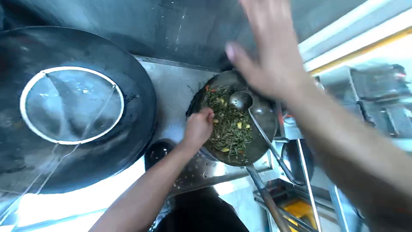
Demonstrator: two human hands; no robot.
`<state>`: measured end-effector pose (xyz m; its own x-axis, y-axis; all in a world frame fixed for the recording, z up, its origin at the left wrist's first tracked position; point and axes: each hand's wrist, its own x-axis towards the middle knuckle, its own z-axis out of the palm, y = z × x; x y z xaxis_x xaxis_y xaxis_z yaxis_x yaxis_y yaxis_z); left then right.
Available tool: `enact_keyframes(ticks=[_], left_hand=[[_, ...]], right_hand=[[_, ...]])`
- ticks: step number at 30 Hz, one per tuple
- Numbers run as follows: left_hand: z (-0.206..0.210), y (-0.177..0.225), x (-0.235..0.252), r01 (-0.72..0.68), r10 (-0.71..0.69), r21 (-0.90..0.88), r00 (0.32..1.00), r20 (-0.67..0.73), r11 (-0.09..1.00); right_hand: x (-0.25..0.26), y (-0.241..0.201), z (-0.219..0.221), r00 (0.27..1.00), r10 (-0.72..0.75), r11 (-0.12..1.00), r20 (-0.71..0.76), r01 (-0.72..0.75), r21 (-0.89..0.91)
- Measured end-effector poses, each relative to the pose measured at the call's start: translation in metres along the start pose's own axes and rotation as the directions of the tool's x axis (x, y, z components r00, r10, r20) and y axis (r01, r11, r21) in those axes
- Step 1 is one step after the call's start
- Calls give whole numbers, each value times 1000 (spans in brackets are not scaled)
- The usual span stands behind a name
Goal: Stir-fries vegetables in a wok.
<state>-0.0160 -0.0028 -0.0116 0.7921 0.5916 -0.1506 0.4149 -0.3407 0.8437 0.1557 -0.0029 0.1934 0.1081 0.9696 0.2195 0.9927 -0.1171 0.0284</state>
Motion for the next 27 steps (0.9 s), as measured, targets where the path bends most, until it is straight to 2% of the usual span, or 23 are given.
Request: enact_keyframes(ticks=[1, 2, 3, 4, 5, 6, 7, 8, 9, 11, 12, 13, 14, 15, 16, 17, 18, 20, 21, 22, 24, 25, 27], left_hand=[[0, -4, -7, 12, -12, 38, 1000, 10, 999], [3, -7, -14, 4, -7, 78, 999, 39, 997], [7, -9, -24, -11, 1, 118, 997, 83, 993], [15, -10, -34, -36, 24, 153, 997, 77, 988], [26, -6, -46, -48, 44, 187, 999, 22, 981], [39, -1, -61, -61, 76, 227, 996, -56, 972], [55, 6, -76, -84, 119, 273, 986, -116, 958], [70, 15, -91, -99, 148, 300, 978, -146, 949], [83, 25, -106, -93, 134, 282, 983, -130, 955], [108, 50, -140, 60, -68, 144, 996, 51, 988], [124, 60, -157, 184, -196, 88, 968, 154, 979], [144, 68, -175, 309, -308, 37, 919, 245, 950], [164, 75, -193, 435, -404, -20, 851, 334, 900], [183, 85, -210, 568, -479, -104, 767, 426, 816], [199, 99, -225, 683, -514, -211, 686, 515, 700], [212, 115, -236, 765, -505, -320, 620, 600, 560], [226, 127, -243, 800, -460, -435, 595, 659, 413], [251, 146, -253, 740, -418, -665, 640, 645, 106], [255, 157, -257, 675, -471, -738, 658, 588, 22], [250, 165, -260, 621, -525, -784, 665, 531, -6], [224, 160, -273, 611, -581, -788, 666, 468, 67], [209, 149, -280, 634, -590, -762, 668, 453, 133], [185, 138, -290, 680, -613, -702, 652, 446, 213]], right_hand=[[-75, 14, 4, 978, 166, 986, 127, -169, 15], [-152, 33, 16, 910, 357, 930, 209, -367, 6], [-229, 49, 30, 779, 550, 820, 302, -572, -18], [-297, 63, 43, 594, 692, 676, 412, -733, -78], [-352, 71, 53, 407, 743, 552, 531, -822, -143], [-390, 73, 59, 238, 719, 450, 653, -875, -176], [-419, 72, 66, 153, 657, 386, 738, -909, -155], [-436, 70, 72, 152, 590, 324, 793, -944, -60], [-446, 68, 78, 195, 522, 214, 830, -972, 95], [-446, 65, 79, 299, 360, -182, 884, -907, 380], [-443, 66, 80, 352, 294, -351, 889, -825, 443], [-440, 69, 82, 395, 263, -460, 880, -751, 474], [-437, 72, 82, 421, 265, -515, 867, -699, 496], [-434, 78, 79, 439, 283, -511, 853, -684, 521], [-431, 87, 73, 450, 312, -442, 837, -711, 547], [-426, 96, 65, 451, 349, -309, 822, -773, 555], [-421, 104, 58, 458, 395, -114, 796, -836, 537], [-412, 112, 50, 507, 484, 327, 713, -861, 389], [-406, 109, 44, 525, 500, 478, 689, -830, 285], [-398, 105, 36, 528, 497, 565, 688, -799, 206], [-380, 97, 27, 515, 448, 607, 731, -775, 175], [-374, 93, 31, 503, 402, 562, 765, -795, 228], [-367, 79, 46, 476, 310, 339, 823, -864, 372]])
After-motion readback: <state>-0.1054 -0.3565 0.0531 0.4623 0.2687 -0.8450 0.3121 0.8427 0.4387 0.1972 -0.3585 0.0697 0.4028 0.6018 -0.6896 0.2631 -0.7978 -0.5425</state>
